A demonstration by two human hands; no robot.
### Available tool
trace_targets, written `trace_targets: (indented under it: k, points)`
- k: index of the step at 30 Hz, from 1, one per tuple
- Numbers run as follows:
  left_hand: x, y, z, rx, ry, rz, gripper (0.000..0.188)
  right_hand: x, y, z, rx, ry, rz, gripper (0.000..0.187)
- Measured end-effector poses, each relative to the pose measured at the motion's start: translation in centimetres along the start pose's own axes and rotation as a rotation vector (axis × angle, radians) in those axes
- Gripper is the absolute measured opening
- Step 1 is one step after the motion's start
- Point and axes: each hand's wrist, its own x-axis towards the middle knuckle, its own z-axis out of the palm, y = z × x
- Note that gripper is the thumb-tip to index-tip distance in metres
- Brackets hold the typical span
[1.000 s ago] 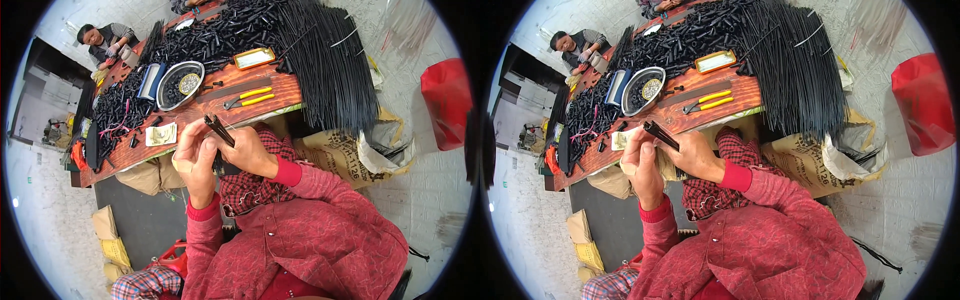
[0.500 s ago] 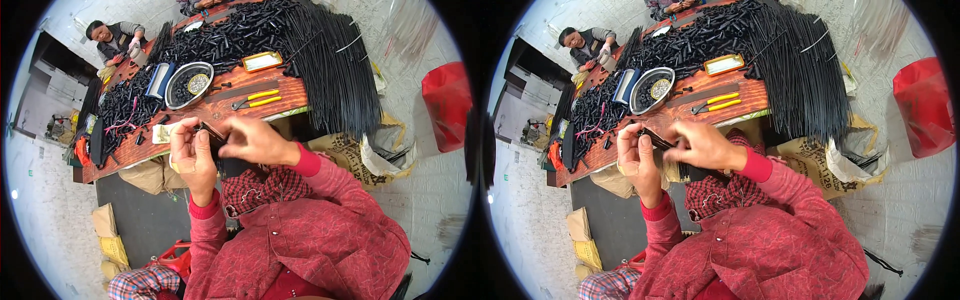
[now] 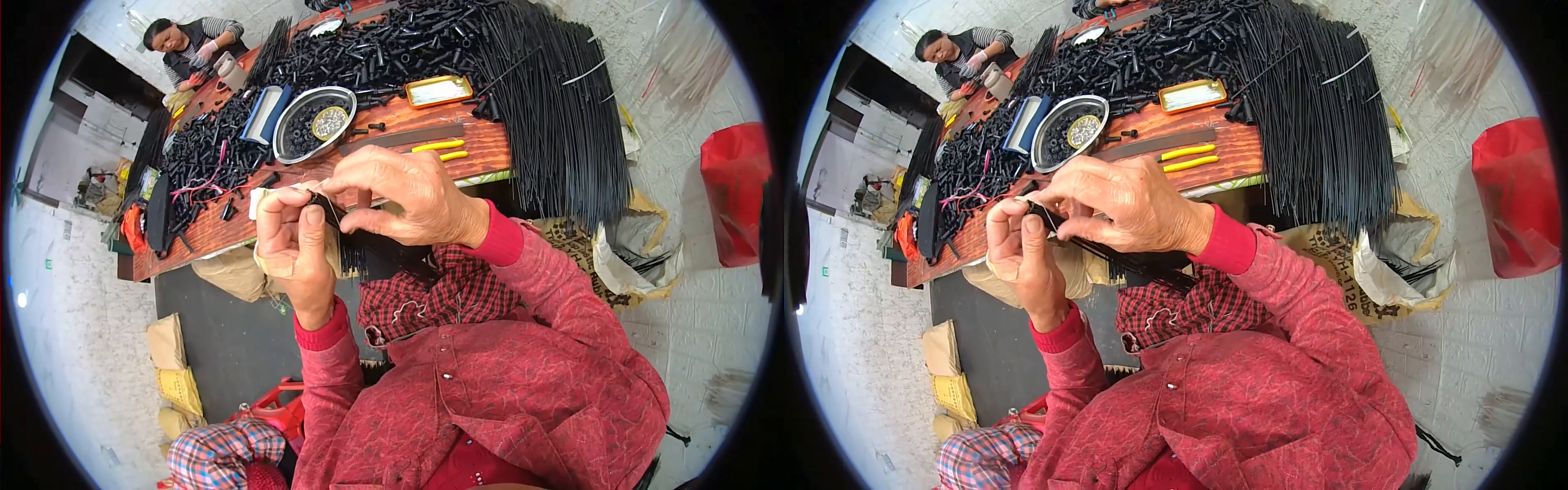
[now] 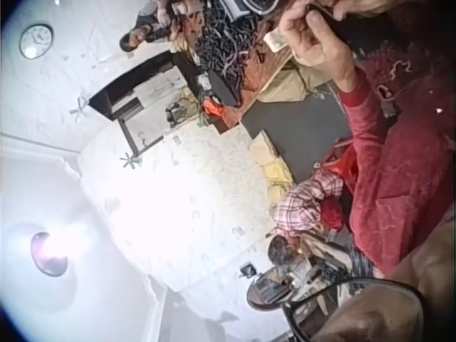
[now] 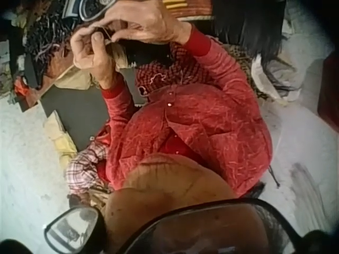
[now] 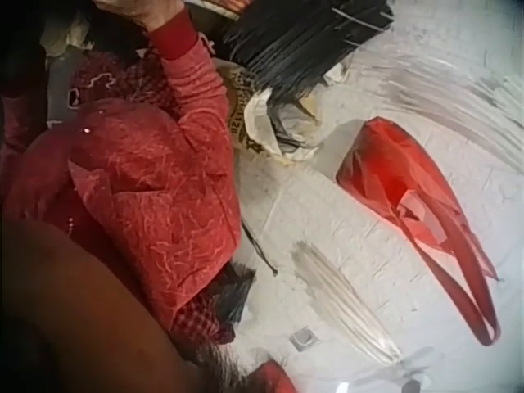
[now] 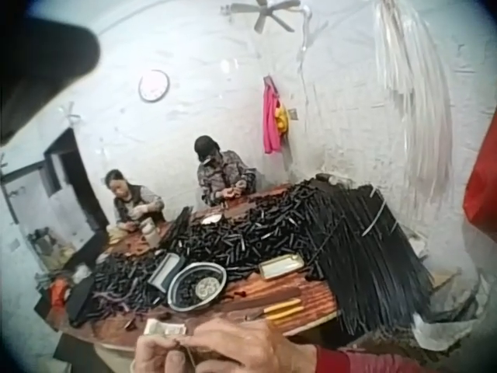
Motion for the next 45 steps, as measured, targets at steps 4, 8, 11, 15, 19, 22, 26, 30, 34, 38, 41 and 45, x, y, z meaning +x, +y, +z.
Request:
trace_targets:
  k: [4, 8, 11, 15, 19, 22, 26, 30, 34, 38, 41, 45]
  points:
    - [-0.1, -1.0, -0.6, -0.002, 0.027, -0.053, 0.015, -0.1, 0.6, 0.2, -0.051, -0.075, 0.048, 0.048]
    - [-0.1, -1.6, -0.8, -0.029, 0.031, -0.084, 0.015, -0.5, 1.3, 0.2, -0.045, -0.095, 0.054, 0.048]
    - [0.1, -1.3, -0.9, -0.018, 0.017, -0.087, 0.014, -0.6, 1.8, 0.5, -0.122, -0.034, -0.050, 0.043]
    - [0.1, -1.0, -0.6, -0.036, -0.010, -0.088, 0.013, -0.7, 2.1, 0.9, -0.093, 0.037, -0.083, 0.035]
    - [0.0, -0.5, -0.3, -0.001, -0.026, -0.104, 0.015, -0.6, 1.9, 1.5, -0.026, 0.136, -0.012, 0.021]
    - [-0.2, -0.5, -0.7, -0.030, -0.108, -0.128, 0.017, -0.3, 0.4, 1.1, 0.956, 0.036, 0.746, 0.019]
    - [0.1, -1.1, -0.8, -0.172, -0.222, -0.078, 0.017, -0.7, 1.5, 0.7, 1.289, -0.023, 0.800, 0.027]
    - [0.5, -1.3, -0.7, -0.224, -0.282, -0.065, 0.022, -2.1, 1.5, 1.0, 1.129, 0.054, 0.760, 0.036]
    - [0.7, -1.2, -0.9, -0.217, -0.276, -0.082, 0.025, -3.6, 1.2, 1.0, 0.995, -0.002, 0.673, 0.045]
    - [0.9, -1.0, -0.8, -0.257, -0.272, -0.141, 0.033, -3.5, 0.5, 0.3, 0.976, -0.044, 0.741, 0.043]
    - [1.2, -0.9, -0.7, -0.307, -0.283, -0.214, 0.039, -3.6, 0.6, 0.2, 0.939, -0.059, 0.732, 0.042]
    - [1.0, -0.3, -0.2, -0.290, -0.249, -0.223, 0.045, -3.0, 0.0, -0.6, 0.936, -0.128, 0.755, 0.031]
